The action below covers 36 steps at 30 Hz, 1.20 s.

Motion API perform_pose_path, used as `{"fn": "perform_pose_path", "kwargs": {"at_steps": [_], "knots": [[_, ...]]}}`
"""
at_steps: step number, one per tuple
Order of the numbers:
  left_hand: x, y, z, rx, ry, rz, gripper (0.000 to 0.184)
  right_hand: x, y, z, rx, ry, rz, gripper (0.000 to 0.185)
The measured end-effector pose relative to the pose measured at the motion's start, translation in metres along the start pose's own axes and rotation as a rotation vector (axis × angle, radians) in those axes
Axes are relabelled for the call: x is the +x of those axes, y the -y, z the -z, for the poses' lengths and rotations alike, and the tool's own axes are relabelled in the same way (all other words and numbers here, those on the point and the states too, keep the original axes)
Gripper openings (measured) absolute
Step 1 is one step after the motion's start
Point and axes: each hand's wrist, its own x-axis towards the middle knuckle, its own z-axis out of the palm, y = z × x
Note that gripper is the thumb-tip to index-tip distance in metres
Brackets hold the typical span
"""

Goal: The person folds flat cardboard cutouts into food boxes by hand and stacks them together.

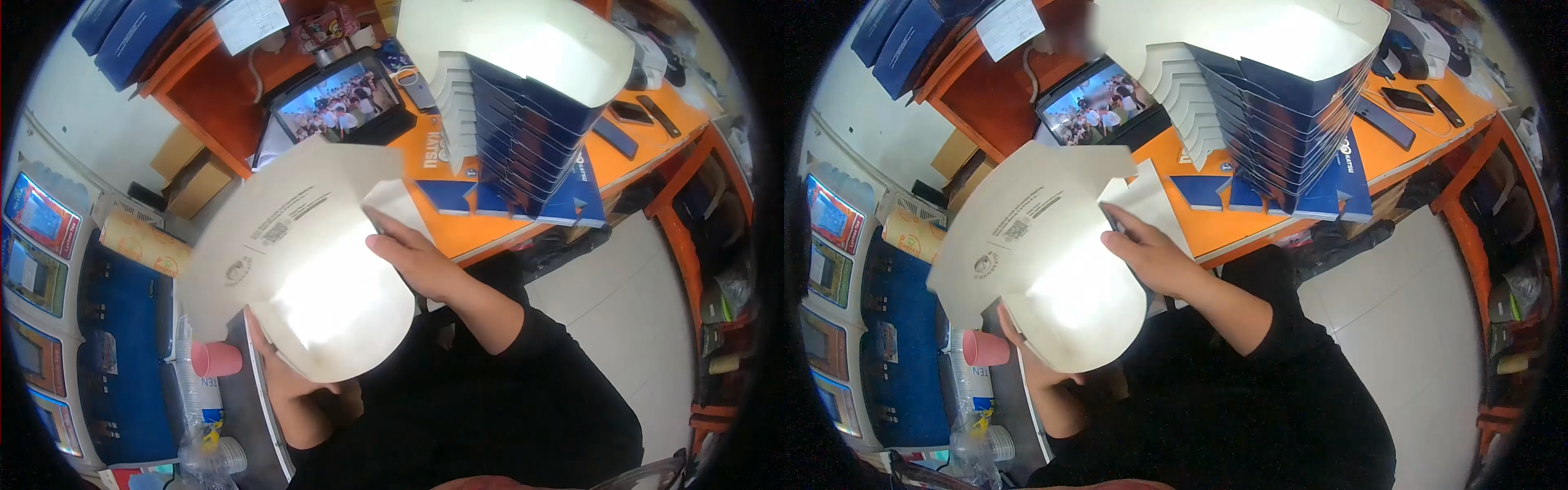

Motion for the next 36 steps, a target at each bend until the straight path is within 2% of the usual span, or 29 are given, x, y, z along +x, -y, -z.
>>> {"fn": "perform_pose_path", "kwargs": {"at_steps": [1, 4, 6, 8, 9, 12, 14, 17, 18, 20, 22, 23, 24, 26, 29, 33, 35, 36], "knots": [[-0.001, -0.006, 0.0, 0.047, 0.061, -0.021, 0.136, 0.002, -0.002, -0.004, 0.044, 0.063, -0.044, 0.072], [-0.01, -0.002, -0.002, 0.021, -0.061, -0.022, 0.135, 0.008, -0.014, -0.016, 0.206, 0.177, 0.02, 0.089], [-0.015, -0.002, -0.001, -0.18, -0.155, 0.09, 0.134, 0.007, -0.017, -0.009, -0.156, 0.336, 0.167, 0.116], [-0.028, -0.001, 0.004, -0.415, -0.286, 0.248, 0.131, -0.002, -0.018, -0.006, -0.338, 0.398, 0.464, 0.106], [-0.023, 0.003, 0.004, -0.476, -0.272, 0.108, 0.123, -0.005, -0.012, -0.009, -0.347, 0.383, 0.455, 0.109], [-0.022, -0.011, 0.006, -0.348, -0.393, 0.282, 0.121, -0.011, 0.014, -0.022, -0.423, 0.351, 0.409, 0.117], [-0.012, -0.011, 0.007, -0.391, -0.387, 0.205, 0.121, -0.008, 0.028, -0.025, -0.532, 0.338, 0.353, 0.122], [0.019, -0.005, 0.017, -0.506, -0.402, 0.036, 0.116, -0.004, 0.069, -0.024, -0.54, 0.312, 0.558, 0.118], [0.035, -0.01, 0.02, -0.454, -0.412, 0.05, 0.111, -0.002, 0.088, -0.024, -0.562, 0.302, 0.611, 0.116], [0.07, -0.01, 0.031, -0.511, -0.425, -0.007, 0.102, 0.009, 0.126, -0.026, -0.76, 0.173, 0.746, 0.113], [0.111, -0.011, 0.044, -0.559, -0.389, -0.077, 0.091, 0.025, 0.164, -0.028, -0.819, 0.002, 0.982, 0.102], [0.134, -0.019, 0.044, -0.59, -0.368, -0.128, 0.081, 0.013, 0.198, -0.021, -0.784, 0.12, 0.917, 0.094], [0.155, -0.022, 0.044, -0.696, -0.451, -0.112, 0.071, -0.008, 0.24, -0.007, -0.749, 0.235, 0.85, 0.088], [0.199, -0.021, 0.047, -0.643, -0.438, -0.222, 0.059, -0.024, 0.276, 0.002, -0.801, 0.174, 0.868, 0.084], [0.245, -0.047, 0.018, -0.391, -0.51, -0.268, 0.07, -0.038, 0.299, 0.014, -0.898, 0.055, 0.86, 0.077], [0.274, -0.107, -0.059, 0.096, -0.525, -0.354, 0.087, -0.056, 0.318, 0.038, -0.991, -0.102, 0.829, 0.069], [0.285, -0.114, -0.092, 0.254, -0.466, -0.56, 0.089, -0.067, 0.325, 0.05, -1.025, -0.168, 0.817, 0.064], [0.282, -0.131, -0.089, 0.177, -0.213, -0.567, 0.096, -0.073, 0.327, 0.053, -1.037, -0.197, 0.814, 0.062]]}}
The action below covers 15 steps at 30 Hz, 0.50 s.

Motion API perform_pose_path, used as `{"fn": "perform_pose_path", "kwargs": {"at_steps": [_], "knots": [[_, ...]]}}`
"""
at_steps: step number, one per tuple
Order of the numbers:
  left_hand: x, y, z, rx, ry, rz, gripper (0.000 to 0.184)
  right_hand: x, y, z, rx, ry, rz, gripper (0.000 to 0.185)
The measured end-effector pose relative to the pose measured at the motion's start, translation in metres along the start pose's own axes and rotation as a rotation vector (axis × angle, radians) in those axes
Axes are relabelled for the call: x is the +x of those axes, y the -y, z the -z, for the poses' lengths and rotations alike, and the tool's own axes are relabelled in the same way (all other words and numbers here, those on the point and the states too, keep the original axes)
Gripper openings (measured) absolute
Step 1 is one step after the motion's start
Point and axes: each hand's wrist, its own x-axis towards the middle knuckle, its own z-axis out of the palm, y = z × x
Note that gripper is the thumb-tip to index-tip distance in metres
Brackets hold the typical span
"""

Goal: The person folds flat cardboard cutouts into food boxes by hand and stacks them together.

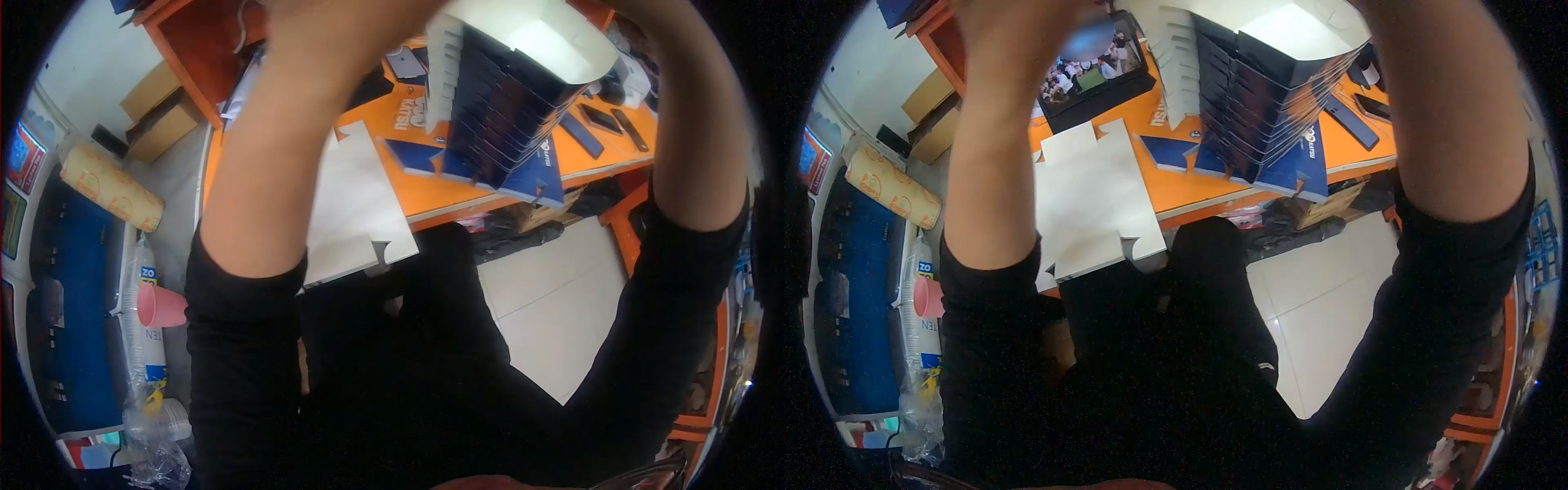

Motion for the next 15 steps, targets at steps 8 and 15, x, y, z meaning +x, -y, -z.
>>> {"fn": "perform_pose_path", "kwargs": {"at_steps": [8, 15], "knots": [[-0.052, -0.021, -0.09, -0.264, -0.171, -0.041, 0.041, -0.011, 0.013, 0.039, -0.108, -0.098, -0.029, 0.046], [-0.07, -0.008, -0.121, -0.148, 0.052, -0.166, 0.021, -0.01, 0.021, 0.046, -0.114, -0.109, -0.037, 0.033]]}}
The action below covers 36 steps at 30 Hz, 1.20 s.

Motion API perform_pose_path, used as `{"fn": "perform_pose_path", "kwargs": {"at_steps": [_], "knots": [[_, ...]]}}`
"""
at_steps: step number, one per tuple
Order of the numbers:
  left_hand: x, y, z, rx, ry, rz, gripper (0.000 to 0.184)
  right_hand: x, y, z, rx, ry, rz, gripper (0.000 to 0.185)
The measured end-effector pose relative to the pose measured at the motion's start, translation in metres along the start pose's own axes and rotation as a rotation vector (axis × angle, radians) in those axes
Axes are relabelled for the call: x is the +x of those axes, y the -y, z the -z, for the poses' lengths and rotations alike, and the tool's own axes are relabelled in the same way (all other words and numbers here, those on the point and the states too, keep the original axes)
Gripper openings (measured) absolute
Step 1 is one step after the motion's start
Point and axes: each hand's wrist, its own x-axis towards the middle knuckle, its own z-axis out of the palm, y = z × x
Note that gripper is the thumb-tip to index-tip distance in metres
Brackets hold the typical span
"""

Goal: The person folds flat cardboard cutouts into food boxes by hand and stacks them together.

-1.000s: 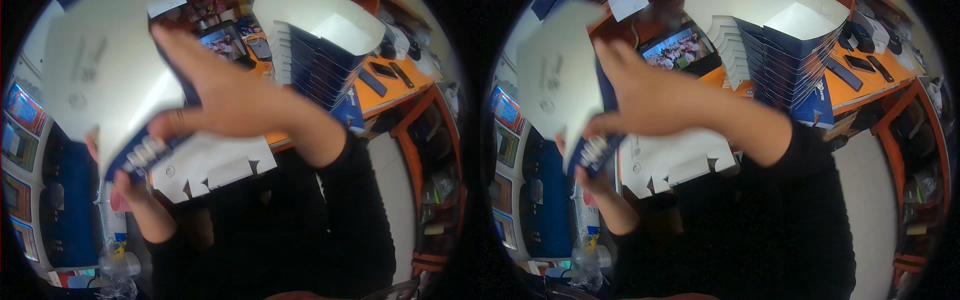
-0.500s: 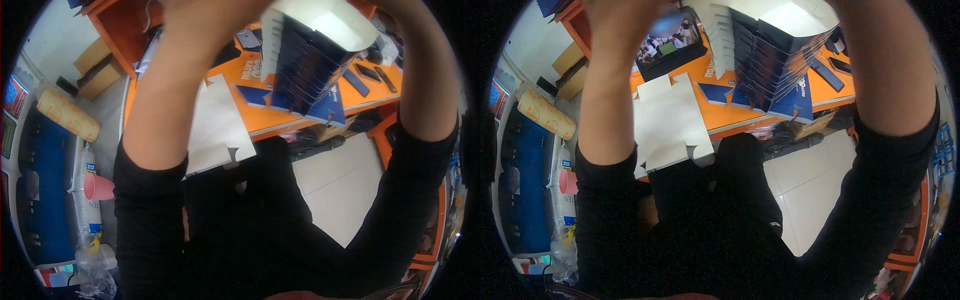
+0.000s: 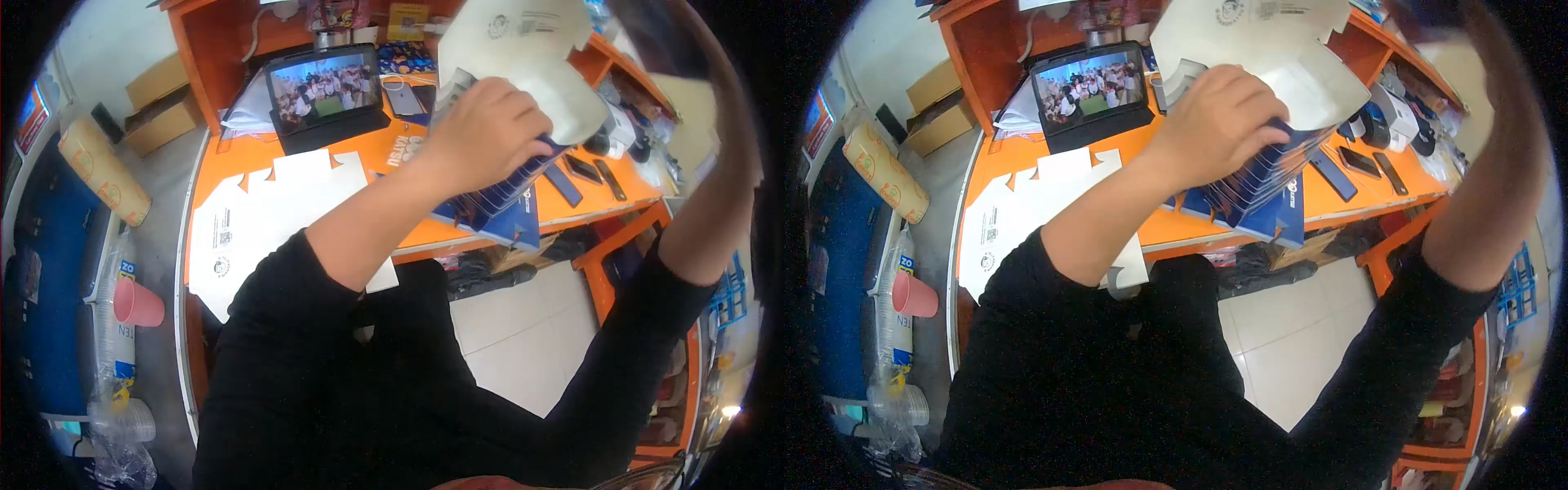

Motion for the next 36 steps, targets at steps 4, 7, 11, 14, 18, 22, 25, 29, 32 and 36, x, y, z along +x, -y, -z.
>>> {"fn": "perform_pose_path", "kwargs": {"at_steps": [4, 7, 11, 14, 18, 22, 25, 29, 32, 36], "knots": [[-0.001, 0.0, -0.005, -0.046, -0.04, 0.032, 0.022, -0.003, -0.006, 0.006, -0.055, 0.073, -0.053, 0.035], [-0.002, -0.001, -0.005, -0.037, -0.052, 0.038, 0.022, 0.007, -0.056, 0.019, -0.23, 0.199, -0.251, 0.056], [-0.003, 0.0, -0.003, -0.023, -0.075, 0.013, 0.021, 0.006, -0.067, -0.043, -0.253, 0.495, -0.272, 0.045], [-0.004, 0.001, -0.003, -0.02, -0.104, 0.019, 0.019, -0.001, -0.09, -0.076, -0.478, 0.564, -0.206, 0.031], [-0.006, -0.006, -0.002, -0.035, -0.108, 0.041, 0.017, -0.015, -0.096, -0.091, -0.554, 0.591, -0.203, 0.033], [-0.007, -0.005, -0.011, -0.109, -0.199, 0.055, 0.012, -0.025, -0.095, -0.102, -0.598, 0.483, -0.184, 0.028], [-0.007, -0.003, -0.011, -0.129, -0.186, 0.062, 0.009, -0.032, -0.099, -0.105, -0.457, 0.453, -0.218, 0.032], [-0.008, -0.002, -0.012, -0.072, -0.146, 0.069, 0.006, -0.047, -0.078, -0.11, -0.319, 0.362, -0.417, 0.045], [-0.01, 0.0, -0.012, -0.07, -0.119, 0.072, 0.009, -0.062, -0.095, -0.118, -0.474, 0.351, -0.137, 0.048], [-0.009, -0.003, -0.011, -0.125, -0.07, 0.1, 0.01, -0.064, -0.085, -0.114, -0.462, 0.362, -0.214, 0.035]]}}
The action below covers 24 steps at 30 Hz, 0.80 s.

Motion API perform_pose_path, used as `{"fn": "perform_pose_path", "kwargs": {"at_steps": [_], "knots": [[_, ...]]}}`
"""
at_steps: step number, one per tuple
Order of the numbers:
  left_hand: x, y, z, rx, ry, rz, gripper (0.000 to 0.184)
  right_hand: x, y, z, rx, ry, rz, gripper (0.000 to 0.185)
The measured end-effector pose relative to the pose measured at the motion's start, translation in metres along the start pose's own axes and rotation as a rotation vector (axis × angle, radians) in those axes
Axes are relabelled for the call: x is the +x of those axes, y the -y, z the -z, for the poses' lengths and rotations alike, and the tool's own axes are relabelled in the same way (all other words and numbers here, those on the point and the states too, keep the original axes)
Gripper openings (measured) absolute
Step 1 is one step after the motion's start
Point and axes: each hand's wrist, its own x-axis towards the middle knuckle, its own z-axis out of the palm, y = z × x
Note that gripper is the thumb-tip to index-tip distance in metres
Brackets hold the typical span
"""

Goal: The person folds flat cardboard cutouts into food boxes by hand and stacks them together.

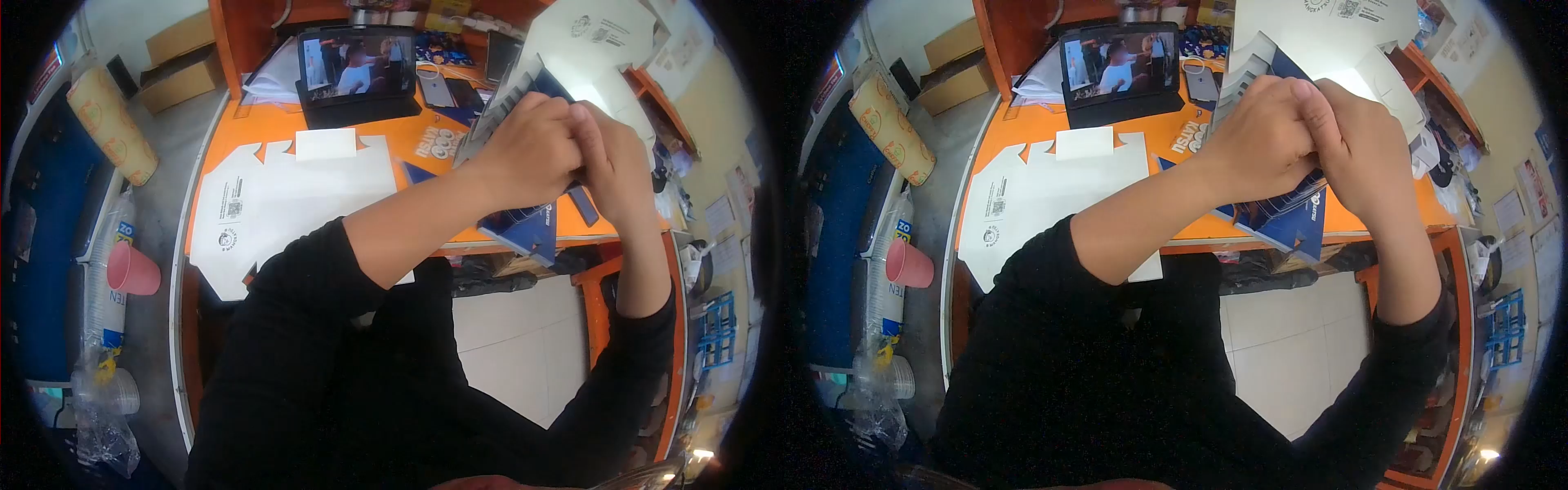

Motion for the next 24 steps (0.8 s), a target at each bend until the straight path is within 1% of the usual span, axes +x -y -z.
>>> {"fn": "perform_pose_path", "kwargs": {"at_steps": [2, 3, 4, 6, 8, 9, 10, 11, 12, 15, 18, 19, 21, 22, 24], "knots": [[-0.002, -0.007, 0.007, 0.041, -0.091, -0.036, 0.015, -0.009, 0.004, -0.01, -0.048, -0.284, 0.168, 0.029], [-0.003, -0.013, 0.015, 0.064, -0.136, -0.054, 0.018, -0.012, 0.005, -0.009, -0.108, -0.41, 0.305, 0.027], [-0.005, -0.021, 0.029, 0.044, -0.078, -0.001, 0.021, -0.015, 0.006, -0.009, -0.166, -0.537, 0.442, 0.026], [-0.02, -0.041, 0.069, 0.004, 0.044, 0.106, 0.029, -0.038, 0.01, -0.013, -0.077, -0.599, 0.566, 0.028], [-0.046, -0.054, 0.119, 0.039, 0.577, 0.301, 0.041, -0.078, 0.013, -0.032, 0.21, -0.458, 0.581, 0.028], [-0.062, -0.059, 0.141, 0.0, 0.823, 0.521, 0.045, -0.092, 0.012, -0.047, 0.354, -0.38, 0.607, 0.028], [-0.078, -0.064, 0.159, -0.038, 1.064, 0.748, 0.048, -0.1, 0.014, -0.061, 0.395, -0.281, 0.627, 0.025], [-0.095, -0.069, 0.173, 0.05, 1.165, 0.83, 0.052, -0.102, 0.016, -0.075, 0.437, -0.182, 0.65, 0.022], [-0.111, -0.073, 0.184, 0.14, 1.266, 0.915, 0.056, -0.103, 0.018, -0.094, 0.46, -0.155, 0.656, 0.02], [-0.138, -0.072, 0.202, 0.227, 1.183, 1.043, 0.053, -0.104, 0.027, -0.133, 0.599, -0.136, 0.615, 0.018], [-0.15, -0.065, 0.212, 0.098, 1.08, 1.021, 0.043, -0.099, 0.042, -0.14, 0.76, -0.145, 0.558, 0.015], [-0.149, -0.061, 0.214, 0.059, 1.083, 1.06, 0.042, -0.098, 0.046, -0.14, 0.812, -0.144, 0.541, 0.015], [-0.145, -0.048, 0.218, -0.018, 1.084, 1.134, 0.039, -0.099, 0.052, -0.141, 0.823, -0.119, 0.529, 0.015], [-0.148, -0.045, 0.219, -0.033, 1.042, 1.07, 0.038, -0.099, 0.054, -0.141, 0.826, -0.109, 0.525, 0.016], [-0.14, -0.037, 0.222, -0.093, 1.073, 1.197, 0.032, -0.101, 0.056, -0.144, 0.809, -0.097, 0.531, 0.016]]}}
